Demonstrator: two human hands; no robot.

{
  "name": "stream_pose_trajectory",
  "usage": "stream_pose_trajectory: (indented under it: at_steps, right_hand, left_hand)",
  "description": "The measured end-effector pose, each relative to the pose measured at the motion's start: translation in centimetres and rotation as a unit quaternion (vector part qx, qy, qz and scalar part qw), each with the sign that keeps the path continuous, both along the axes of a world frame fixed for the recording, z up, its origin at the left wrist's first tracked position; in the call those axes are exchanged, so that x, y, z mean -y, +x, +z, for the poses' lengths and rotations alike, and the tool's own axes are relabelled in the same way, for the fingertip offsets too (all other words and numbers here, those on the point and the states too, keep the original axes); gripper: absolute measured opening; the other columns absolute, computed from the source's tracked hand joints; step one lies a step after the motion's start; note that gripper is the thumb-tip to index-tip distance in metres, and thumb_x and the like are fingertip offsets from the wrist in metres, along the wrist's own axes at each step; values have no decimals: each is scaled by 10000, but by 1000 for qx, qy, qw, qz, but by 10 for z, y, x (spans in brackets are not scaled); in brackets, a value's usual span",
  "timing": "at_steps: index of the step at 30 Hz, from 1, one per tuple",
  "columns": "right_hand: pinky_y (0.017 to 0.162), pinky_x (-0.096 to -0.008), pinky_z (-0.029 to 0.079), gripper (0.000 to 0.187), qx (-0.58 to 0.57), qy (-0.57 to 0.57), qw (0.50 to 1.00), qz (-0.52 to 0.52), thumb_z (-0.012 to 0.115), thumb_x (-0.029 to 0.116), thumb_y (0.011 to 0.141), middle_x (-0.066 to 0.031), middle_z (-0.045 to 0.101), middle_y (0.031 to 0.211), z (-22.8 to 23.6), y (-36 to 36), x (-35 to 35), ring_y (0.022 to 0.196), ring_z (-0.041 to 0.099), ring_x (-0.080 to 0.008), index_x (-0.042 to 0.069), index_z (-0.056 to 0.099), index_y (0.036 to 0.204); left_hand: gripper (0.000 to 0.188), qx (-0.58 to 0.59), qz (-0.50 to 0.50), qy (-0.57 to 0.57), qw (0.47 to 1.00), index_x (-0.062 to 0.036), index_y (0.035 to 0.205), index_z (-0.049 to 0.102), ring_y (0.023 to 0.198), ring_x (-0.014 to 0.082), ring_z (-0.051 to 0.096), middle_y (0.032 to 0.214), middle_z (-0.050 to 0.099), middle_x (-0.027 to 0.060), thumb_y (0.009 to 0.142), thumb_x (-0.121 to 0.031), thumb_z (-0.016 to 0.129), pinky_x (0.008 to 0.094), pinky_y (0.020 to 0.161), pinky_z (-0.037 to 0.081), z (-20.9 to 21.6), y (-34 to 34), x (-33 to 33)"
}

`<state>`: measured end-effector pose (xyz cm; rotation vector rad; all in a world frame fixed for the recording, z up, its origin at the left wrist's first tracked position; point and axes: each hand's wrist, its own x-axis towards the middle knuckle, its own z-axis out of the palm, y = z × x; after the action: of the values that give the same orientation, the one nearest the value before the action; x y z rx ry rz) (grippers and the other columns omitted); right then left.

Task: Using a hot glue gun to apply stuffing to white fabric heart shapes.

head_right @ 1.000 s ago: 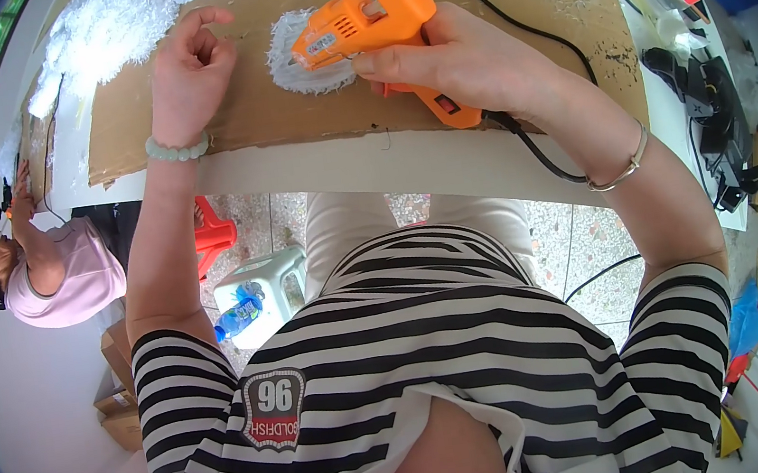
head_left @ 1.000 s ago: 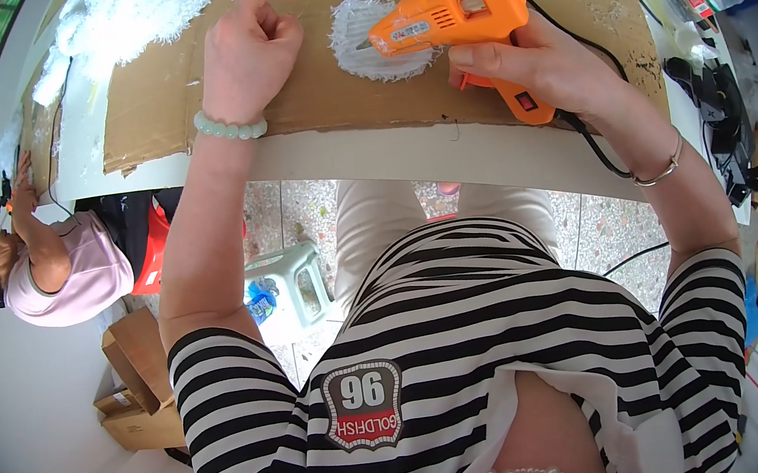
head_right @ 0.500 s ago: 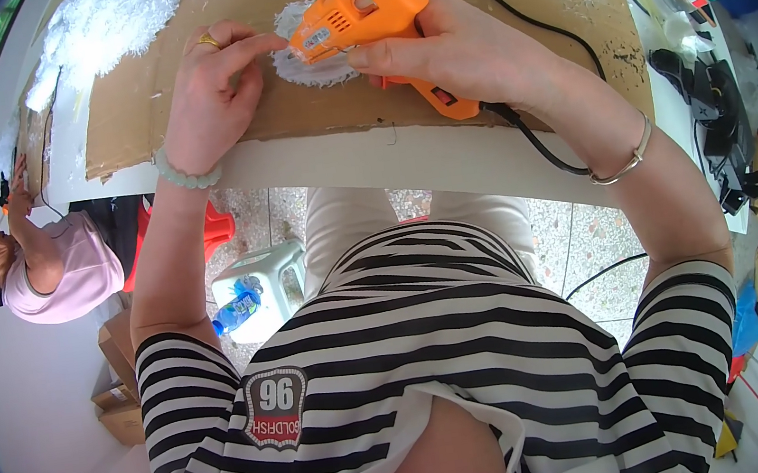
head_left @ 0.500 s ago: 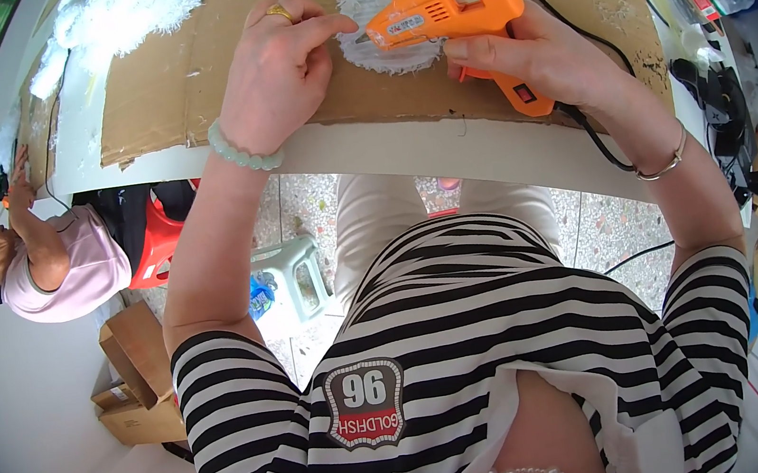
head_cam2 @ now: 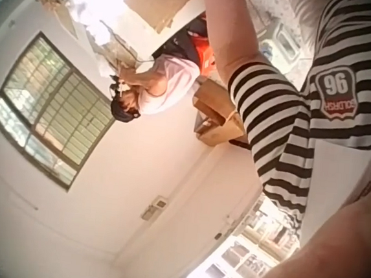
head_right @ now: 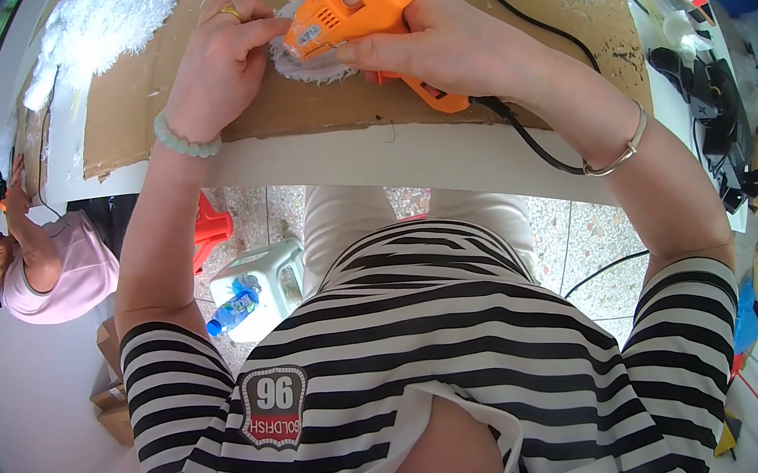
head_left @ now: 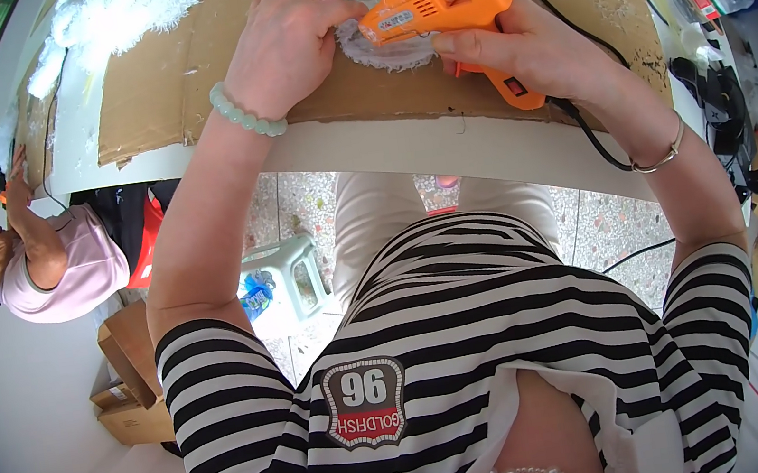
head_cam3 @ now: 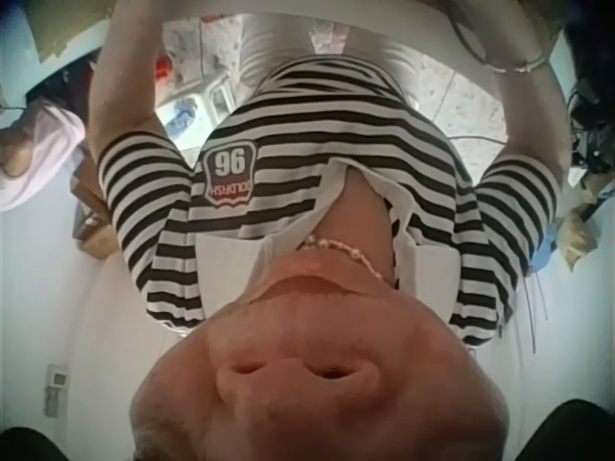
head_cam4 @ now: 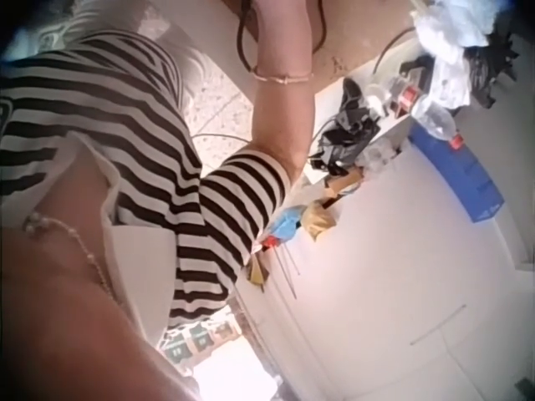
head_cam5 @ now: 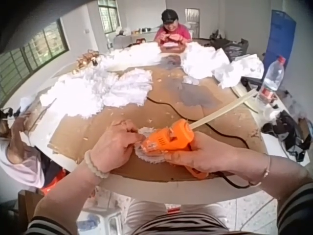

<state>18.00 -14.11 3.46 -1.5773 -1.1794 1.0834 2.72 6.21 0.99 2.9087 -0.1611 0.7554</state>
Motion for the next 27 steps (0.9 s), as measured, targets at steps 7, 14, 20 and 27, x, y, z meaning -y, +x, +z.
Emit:
stream_pose_trajectory:
  at_steps: [7, 14, 20, 27]
  right_hand:
    - [697, -237, 437, 252, 47, -41, 998, 11, 602, 285, 937, 7, 578, 822, 1, 5, 3, 771, 538, -83, 38, 591, 987]
    - [652, -228, 429, 270, 60, -45, 997, 6, 597, 299, 938, 7, 562, 814, -2, 5, 3, 734, 531, -80, 35, 578, 992]
    - [623, -232, 424, 277, 73, -48, 996, 1, 602, 313, 930, 8, 554, 786, 4, 2, 4, 708, 530, -79, 41, 575, 974]
    - [604, -235, 418, 278, 90, -96, 991, -15, 620, 328, 915, 10, 553, 745, 16, 4, 17, 681, 533, -80, 55, 578, 943]
  left_hand:
    - [407, -27, 8, 16, 999, -83, 978, 690, 871, 267, 597, 924, 624, 74, 655, 131, 566, 368, 940, 422, -1, -2, -2]
    - [419, -23, 17, 26, 999, -104, 983, 693, 878, 266, 589, 934, 622, 65, 658, 130, 569, 371, 924, 428, -1, -3, -1]
    - [413, -20, 17, 29, 999, -112, 979, 694, 867, 265, 582, 931, 616, 57, 663, 123, 574, 370, 898, 439, -2, -3, -2]
    - [385, -22, 6, 25, 999, -115, 967, 694, 837, 250, 587, 902, 601, 62, 681, 108, 565, 367, 906, 429, -1, -2, -1]
